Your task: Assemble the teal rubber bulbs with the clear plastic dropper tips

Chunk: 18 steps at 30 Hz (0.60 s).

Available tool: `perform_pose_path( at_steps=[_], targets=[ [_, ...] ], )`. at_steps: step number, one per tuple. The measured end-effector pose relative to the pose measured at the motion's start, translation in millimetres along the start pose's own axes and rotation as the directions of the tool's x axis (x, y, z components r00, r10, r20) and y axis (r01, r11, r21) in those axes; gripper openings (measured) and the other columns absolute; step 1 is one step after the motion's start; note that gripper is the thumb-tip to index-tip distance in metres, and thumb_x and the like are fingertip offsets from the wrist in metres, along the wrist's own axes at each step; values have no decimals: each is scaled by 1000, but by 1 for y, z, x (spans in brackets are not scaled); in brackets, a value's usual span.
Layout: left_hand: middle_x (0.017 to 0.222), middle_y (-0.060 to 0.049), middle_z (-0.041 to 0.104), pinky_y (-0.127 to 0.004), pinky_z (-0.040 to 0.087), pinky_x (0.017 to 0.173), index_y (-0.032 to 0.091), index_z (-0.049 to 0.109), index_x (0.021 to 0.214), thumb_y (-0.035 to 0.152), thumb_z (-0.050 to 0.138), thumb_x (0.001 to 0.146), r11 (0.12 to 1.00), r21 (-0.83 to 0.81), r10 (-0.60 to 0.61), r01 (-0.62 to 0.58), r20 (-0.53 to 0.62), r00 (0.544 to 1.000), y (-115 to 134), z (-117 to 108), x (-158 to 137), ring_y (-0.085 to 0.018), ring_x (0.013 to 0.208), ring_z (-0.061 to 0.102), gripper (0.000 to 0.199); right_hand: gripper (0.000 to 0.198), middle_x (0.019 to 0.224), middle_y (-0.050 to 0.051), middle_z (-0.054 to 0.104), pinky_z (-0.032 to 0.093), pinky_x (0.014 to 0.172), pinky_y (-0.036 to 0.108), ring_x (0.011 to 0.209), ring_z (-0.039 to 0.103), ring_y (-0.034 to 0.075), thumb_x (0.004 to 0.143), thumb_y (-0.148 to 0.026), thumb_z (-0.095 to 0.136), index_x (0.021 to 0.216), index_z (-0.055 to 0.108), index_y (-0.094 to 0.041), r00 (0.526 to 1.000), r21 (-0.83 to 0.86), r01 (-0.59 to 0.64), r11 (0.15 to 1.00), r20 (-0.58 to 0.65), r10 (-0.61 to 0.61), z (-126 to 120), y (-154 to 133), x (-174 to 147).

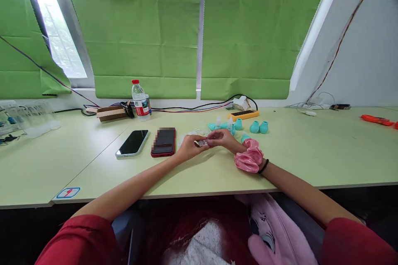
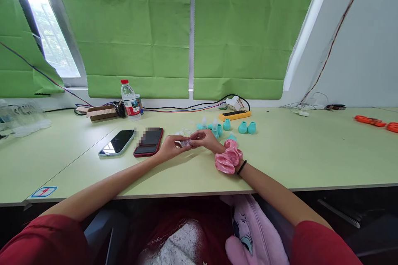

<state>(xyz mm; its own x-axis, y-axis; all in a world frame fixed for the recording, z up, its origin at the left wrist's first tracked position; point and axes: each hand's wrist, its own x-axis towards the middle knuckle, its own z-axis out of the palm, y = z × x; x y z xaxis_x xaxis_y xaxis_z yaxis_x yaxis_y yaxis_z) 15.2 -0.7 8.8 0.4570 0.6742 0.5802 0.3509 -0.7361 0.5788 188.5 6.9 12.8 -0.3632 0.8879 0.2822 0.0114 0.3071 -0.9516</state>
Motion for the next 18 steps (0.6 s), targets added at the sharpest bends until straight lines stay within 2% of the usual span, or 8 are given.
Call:
perform_pose_path(
  at_steps=[7, 9, 11, 14, 18],
  targets=[
    [87, -6, 64, -20, 47, 59, 13, 60, 95, 31, 55, 70, 998, 56, 10, -10, -1, 1000, -2, 1, 0, -13, 72, 57, 31, 26, 69, 2, 61, 51, 61, 30, 63, 58, 13, 53, -28, 70, 71, 59, -13, 999, -14, 34, 999, -17, -35, 0, 0, 1],
    [93, -6, 61, -22, 48, 63, 15, 56, 102, 29, 56, 69, 991, 126, 37, -40, 21, 999, -4, 1, 0, -14, 77, 56, 36, 26, 67, 2, 60, 51, 60, 30, 62, 58, 14, 54, -29, 69, 71, 58, -13, 996, -55, 60, 997, -63, -63, 0, 1, 2],
    [98, -6, 58, -26, 47, 71, 17, 52, 108, 26, 57, 67, 970, 233, 68, -76, 43, 997, -6, 1, 0, -16, 84, 54, 42, 24, 66, 2, 60, 51, 57, 29, 60, 58, 14, 55, -29, 67, 70, 57, -13, 982, -167, 102, 981, -141, -126, -1, 2, 3],
    [104, -6, 55, -32, 42, 82, 18, 49, 111, 21, 55, 67, 919, 378, 94, -110, 62, 994, -9, 0, 1, -19, 94, 50, 44, 18, 68, 3, 60, 50, 55, 27, 59, 57, 13, 58, -27, 64, 70, 58, -14, 931, -437, 162, 885, -229, -284, -3, 4, 5],
    [104, -7, 53, -32, 40, 85, 17, 54, 104, 18, 51, 68, 882, 453, 90, -128, 106, 990, -12, 1, 1, -19, 97, 48, 36, 13, 70, 3, 61, 49, 56, 25, 57, 56, 12, 62, -23, 59, 72, 59, -15, 880, -655, 187, 732, -219, -421, -5, 7, 5]
  ],
)
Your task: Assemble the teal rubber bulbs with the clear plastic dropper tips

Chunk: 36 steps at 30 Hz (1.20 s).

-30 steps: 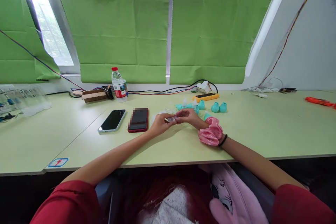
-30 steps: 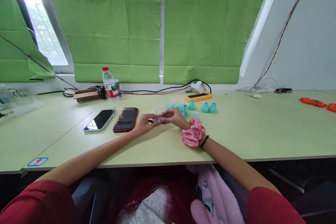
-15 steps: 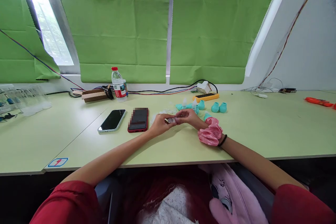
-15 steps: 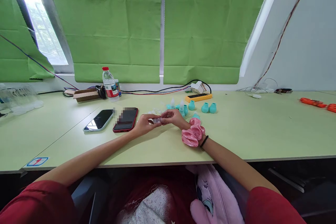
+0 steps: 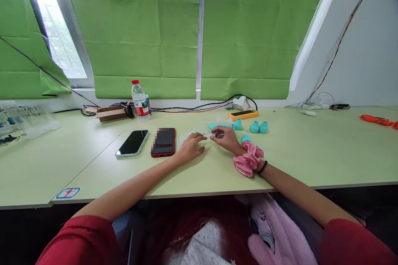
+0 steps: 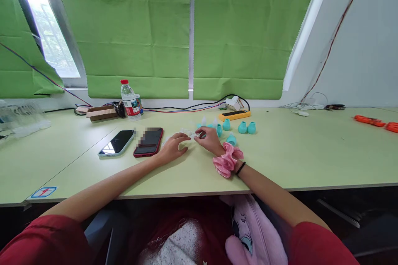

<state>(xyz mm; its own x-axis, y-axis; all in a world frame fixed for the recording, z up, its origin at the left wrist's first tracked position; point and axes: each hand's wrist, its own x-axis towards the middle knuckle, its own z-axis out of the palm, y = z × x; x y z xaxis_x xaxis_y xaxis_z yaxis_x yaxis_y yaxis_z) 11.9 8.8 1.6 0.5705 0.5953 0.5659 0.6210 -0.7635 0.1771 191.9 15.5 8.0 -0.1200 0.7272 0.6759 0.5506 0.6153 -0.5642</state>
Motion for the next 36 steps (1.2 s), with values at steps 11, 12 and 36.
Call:
perform_pose_path(
  at_steps=[11, 12, 36],
  targets=[
    [98, -4, 57, -30, 42, 80, 19, 59, 96, 19, 48, 71, 996, 88, -17, 18, -8, 1000, 0, 0, 0, -19, 93, 47, 28, 11, 68, 2, 60, 47, 55, 22, 55, 55, 10, 62, -19, 55, 72, 59, -15, 998, -100, 63, 993, 19, -61, -1, -1, 0],
    [98, -5, 57, -30, 42, 79, 19, 59, 96, 19, 48, 71, 994, 105, -36, 38, -13, 999, 0, -1, 0, -19, 92, 47, 28, 11, 68, 2, 60, 47, 56, 23, 55, 55, 10, 62, -20, 56, 72, 59, -15, 998, -97, 57, 994, 35, -54, -1, -2, 0],
    [103, -6, 57, -33, 39, 85, 16, 49, 105, 18, 45, 72, 995, -72, -71, 75, 66, 995, -1, 4, 0, -19, 95, 51, 33, 18, 67, 4, 61, 47, 52, 26, 55, 56, 13, 56, -28, 63, 68, 60, -14, 991, 142, -129, 981, 52, 122, -5, 0, 6]
  ],
)
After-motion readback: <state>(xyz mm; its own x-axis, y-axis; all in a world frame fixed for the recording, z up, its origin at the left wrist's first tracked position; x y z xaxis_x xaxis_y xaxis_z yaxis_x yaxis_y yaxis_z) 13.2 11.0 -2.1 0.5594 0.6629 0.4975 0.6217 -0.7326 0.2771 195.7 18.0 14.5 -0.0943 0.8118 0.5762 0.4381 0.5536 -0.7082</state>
